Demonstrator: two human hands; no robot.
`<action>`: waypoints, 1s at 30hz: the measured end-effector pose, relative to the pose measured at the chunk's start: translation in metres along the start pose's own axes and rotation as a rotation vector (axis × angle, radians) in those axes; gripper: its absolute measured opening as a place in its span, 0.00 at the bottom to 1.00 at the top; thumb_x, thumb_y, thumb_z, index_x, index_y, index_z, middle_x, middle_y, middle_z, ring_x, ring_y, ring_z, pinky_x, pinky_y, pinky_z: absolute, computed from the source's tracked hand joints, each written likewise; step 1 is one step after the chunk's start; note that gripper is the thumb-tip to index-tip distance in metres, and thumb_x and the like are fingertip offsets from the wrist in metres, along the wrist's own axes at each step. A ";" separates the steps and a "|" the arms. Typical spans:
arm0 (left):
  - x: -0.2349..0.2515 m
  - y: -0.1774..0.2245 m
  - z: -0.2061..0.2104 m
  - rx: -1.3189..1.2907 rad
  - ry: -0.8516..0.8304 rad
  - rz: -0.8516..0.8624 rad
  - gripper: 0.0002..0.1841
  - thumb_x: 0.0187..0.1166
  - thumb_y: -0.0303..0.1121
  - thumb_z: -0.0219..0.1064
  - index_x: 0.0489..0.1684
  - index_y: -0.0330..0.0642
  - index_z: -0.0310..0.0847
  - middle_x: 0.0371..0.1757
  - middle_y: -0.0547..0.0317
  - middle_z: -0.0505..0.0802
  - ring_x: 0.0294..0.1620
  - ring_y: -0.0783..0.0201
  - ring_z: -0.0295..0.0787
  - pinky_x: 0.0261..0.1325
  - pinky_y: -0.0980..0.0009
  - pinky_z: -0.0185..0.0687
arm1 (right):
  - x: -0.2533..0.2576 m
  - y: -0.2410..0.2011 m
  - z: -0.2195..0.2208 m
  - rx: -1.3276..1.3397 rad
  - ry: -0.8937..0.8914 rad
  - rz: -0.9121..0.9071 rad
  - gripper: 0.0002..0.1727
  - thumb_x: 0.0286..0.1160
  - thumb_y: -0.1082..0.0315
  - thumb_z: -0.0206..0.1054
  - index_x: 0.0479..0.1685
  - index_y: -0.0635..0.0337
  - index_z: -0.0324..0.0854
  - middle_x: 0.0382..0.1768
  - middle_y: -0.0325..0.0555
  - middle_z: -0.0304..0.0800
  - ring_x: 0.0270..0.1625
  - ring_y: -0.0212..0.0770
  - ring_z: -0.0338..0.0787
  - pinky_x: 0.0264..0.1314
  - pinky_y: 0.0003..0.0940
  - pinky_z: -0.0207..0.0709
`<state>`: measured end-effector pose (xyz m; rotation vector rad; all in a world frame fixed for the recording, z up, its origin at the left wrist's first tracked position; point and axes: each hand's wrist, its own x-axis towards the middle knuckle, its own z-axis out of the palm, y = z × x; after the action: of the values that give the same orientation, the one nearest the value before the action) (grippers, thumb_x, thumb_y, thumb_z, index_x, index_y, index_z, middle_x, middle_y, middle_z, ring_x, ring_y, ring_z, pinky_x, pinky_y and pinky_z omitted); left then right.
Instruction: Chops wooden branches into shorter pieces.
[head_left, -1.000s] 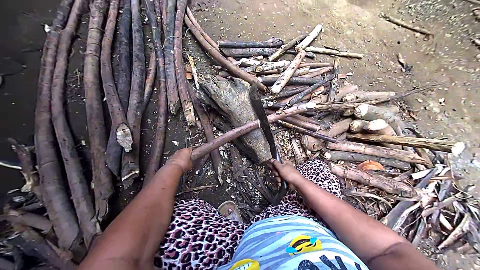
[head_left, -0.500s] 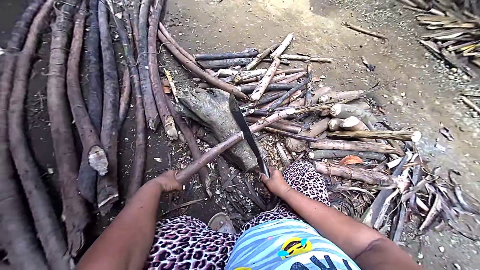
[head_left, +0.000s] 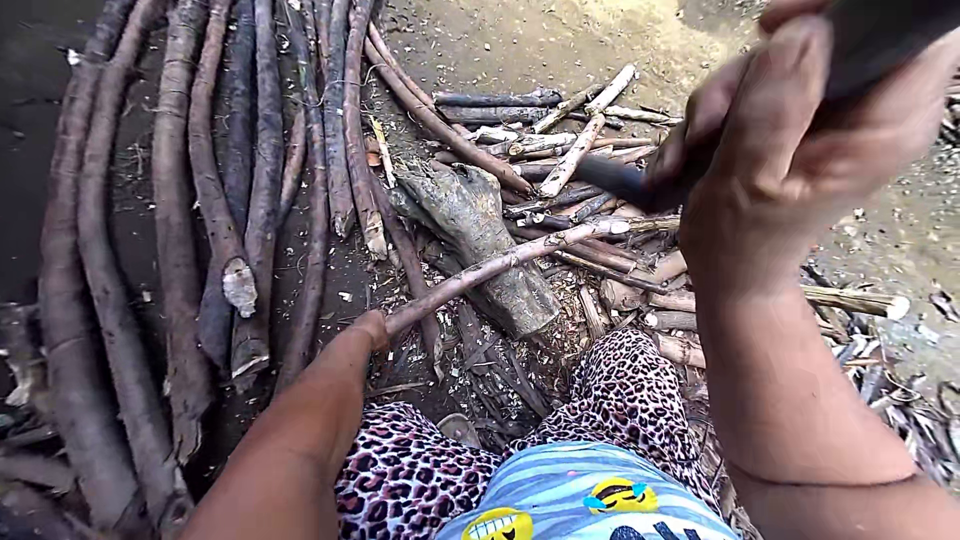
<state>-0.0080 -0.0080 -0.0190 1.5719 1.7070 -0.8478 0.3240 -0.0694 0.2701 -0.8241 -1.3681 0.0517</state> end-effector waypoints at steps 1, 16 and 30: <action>0.001 0.001 0.001 -0.001 0.002 0.000 0.27 0.71 0.24 0.78 0.67 0.19 0.76 0.71 0.24 0.83 0.76 0.34 0.81 0.77 0.38 0.72 | 0.005 0.008 0.012 0.032 0.088 -0.051 0.03 0.83 0.74 0.55 0.41 0.64 0.65 0.21 0.35 0.75 0.18 0.34 0.82 0.20 0.39 0.88; -0.008 -0.012 -0.003 -0.019 0.078 0.071 0.28 0.72 0.21 0.76 0.73 0.23 0.74 0.70 0.23 0.84 0.75 0.30 0.81 0.76 0.35 0.72 | -0.242 0.073 -0.027 0.004 -0.612 1.733 0.16 0.97 0.59 0.47 0.51 0.62 0.72 0.17 0.36 0.68 0.11 0.31 0.69 0.14 0.26 0.72; -0.002 -0.013 0.003 0.024 -0.028 0.088 0.28 0.69 0.24 0.80 0.69 0.24 0.77 0.66 0.25 0.86 0.70 0.32 0.83 0.72 0.35 0.74 | 0.001 0.040 -0.035 0.159 0.171 0.287 0.18 0.97 0.65 0.30 0.40 0.56 0.63 0.14 0.33 0.71 0.12 0.36 0.78 0.16 0.39 0.86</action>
<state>-0.0203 -0.0127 -0.0187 1.6309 1.6013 -0.8454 0.3724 -0.0567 0.2501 -0.8649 -1.0632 0.3031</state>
